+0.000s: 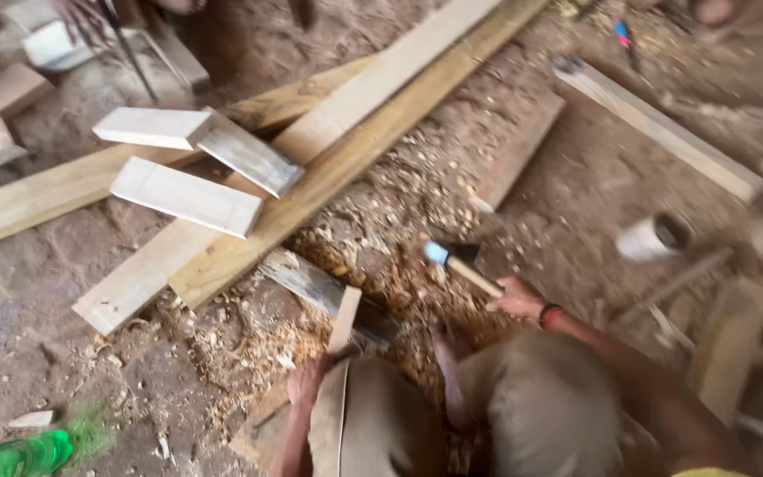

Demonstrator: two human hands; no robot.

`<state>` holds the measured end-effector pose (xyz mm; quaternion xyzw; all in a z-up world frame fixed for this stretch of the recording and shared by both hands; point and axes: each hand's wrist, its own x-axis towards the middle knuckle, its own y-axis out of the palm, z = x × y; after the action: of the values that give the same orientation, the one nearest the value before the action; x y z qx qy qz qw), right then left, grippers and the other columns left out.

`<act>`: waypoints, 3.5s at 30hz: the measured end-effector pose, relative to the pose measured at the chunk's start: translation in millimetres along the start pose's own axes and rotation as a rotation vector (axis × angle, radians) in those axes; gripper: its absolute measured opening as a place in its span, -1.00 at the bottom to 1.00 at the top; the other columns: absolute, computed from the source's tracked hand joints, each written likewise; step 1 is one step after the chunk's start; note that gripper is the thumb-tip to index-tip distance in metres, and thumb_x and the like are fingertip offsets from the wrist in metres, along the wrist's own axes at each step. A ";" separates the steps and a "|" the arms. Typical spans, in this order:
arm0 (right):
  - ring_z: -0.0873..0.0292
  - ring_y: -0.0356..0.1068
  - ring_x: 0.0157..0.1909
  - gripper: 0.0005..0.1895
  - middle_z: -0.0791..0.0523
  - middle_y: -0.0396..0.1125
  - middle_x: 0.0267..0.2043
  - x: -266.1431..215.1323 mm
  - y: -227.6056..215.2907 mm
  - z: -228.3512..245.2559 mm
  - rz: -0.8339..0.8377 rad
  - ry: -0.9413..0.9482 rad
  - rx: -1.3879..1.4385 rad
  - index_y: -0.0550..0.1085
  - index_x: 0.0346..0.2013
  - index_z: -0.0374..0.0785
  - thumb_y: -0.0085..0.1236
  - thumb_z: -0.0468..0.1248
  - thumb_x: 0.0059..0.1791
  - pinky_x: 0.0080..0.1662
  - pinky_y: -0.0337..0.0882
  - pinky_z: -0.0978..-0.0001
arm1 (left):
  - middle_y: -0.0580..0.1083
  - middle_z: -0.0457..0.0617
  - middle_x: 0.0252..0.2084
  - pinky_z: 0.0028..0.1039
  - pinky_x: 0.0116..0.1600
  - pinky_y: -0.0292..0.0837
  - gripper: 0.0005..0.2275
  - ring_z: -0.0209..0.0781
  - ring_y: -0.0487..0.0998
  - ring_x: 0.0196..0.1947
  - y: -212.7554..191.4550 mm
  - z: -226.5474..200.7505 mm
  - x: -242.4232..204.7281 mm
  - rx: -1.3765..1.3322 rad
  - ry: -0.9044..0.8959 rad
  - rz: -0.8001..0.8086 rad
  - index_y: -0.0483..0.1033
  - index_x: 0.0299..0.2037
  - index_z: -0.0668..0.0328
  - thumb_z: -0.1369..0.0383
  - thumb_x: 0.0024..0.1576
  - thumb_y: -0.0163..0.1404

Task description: The person uses a chisel and mallet to carve and shape a piece of wood. They repeatedly strike the chisel to remove wood shavings, adjust the wood's position, and occasionally inspect the surface.

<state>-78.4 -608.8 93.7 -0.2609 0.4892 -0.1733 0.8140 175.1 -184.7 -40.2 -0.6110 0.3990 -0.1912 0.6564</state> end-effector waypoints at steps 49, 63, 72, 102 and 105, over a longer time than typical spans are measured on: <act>0.19 0.31 -0.38 -0.80 0.08 0.31 -0.38 -319.8 -118.8 -93.4 -1.417 -0.892 1.003 0.36 -0.13 -0.29 -0.01 -0.23 0.32 -0.19 0.38 0.34 | 0.63 0.05 -0.21 -0.24 -0.18 0.57 -0.83 -0.08 0.65 -0.20 -103.4 -46.6 -12.3 -0.277 -0.092 0.167 0.67 -0.21 0.08 0.31 0.22 -0.02; 0.20 0.26 -0.25 -0.73 0.12 0.24 -0.33 -250.5 -40.6 -180.8 -1.054 -0.759 1.177 0.31 -0.19 -0.28 -0.21 -0.22 0.32 0.00 0.37 0.38 | 0.55 -0.05 -0.34 -0.33 -0.29 0.54 -0.75 -0.19 0.57 -0.36 -87.1 -10.1 -36.1 -0.092 -0.035 0.394 0.61 -0.27 0.02 0.14 0.26 -0.08; 0.15 0.23 -0.41 -0.90 0.06 0.24 -0.43 -101.3 22.4 -89.4 -0.961 -0.847 1.306 0.31 -0.03 -0.23 -0.10 -0.28 0.18 -0.17 0.40 0.24 | 0.44 -0.22 -0.57 -0.45 -0.48 0.42 -0.54 -0.37 0.41 -0.61 -133.9 86.4 -75.5 0.212 -0.215 0.524 0.56 -0.42 -0.09 -0.13 0.32 -0.22; 0.19 0.17 -0.47 -0.91 0.12 0.15 -0.46 -108.1 26.8 -98.7 -1.175 -0.474 1.535 0.32 -0.17 -0.24 0.01 -0.30 0.16 -0.26 0.35 0.25 | 0.49 -0.09 -0.44 -0.47 -0.37 0.47 -0.86 -0.29 0.50 -0.49 -231.9 -46.5 97.6 -2.045 0.216 -0.168 0.53 -0.21 0.14 0.46 0.04 0.16; 0.21 0.17 -0.49 -0.91 0.14 0.17 -0.41 -110.3 22.1 -100.4 -1.184 -0.480 1.475 0.34 -0.13 -0.22 0.03 -0.29 0.13 -0.29 0.35 0.26 | 0.49 -0.07 -0.47 -0.46 -0.41 0.47 -0.86 -0.29 0.51 -0.51 -230.6 -52.5 92.4 -2.083 0.261 -0.135 0.55 -0.21 0.18 0.47 0.05 0.17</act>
<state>-217.7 -557.4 119.8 0.0821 -0.1310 -0.7593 0.6322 246.1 -328.5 156.6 -0.8691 0.3990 0.1459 -0.2532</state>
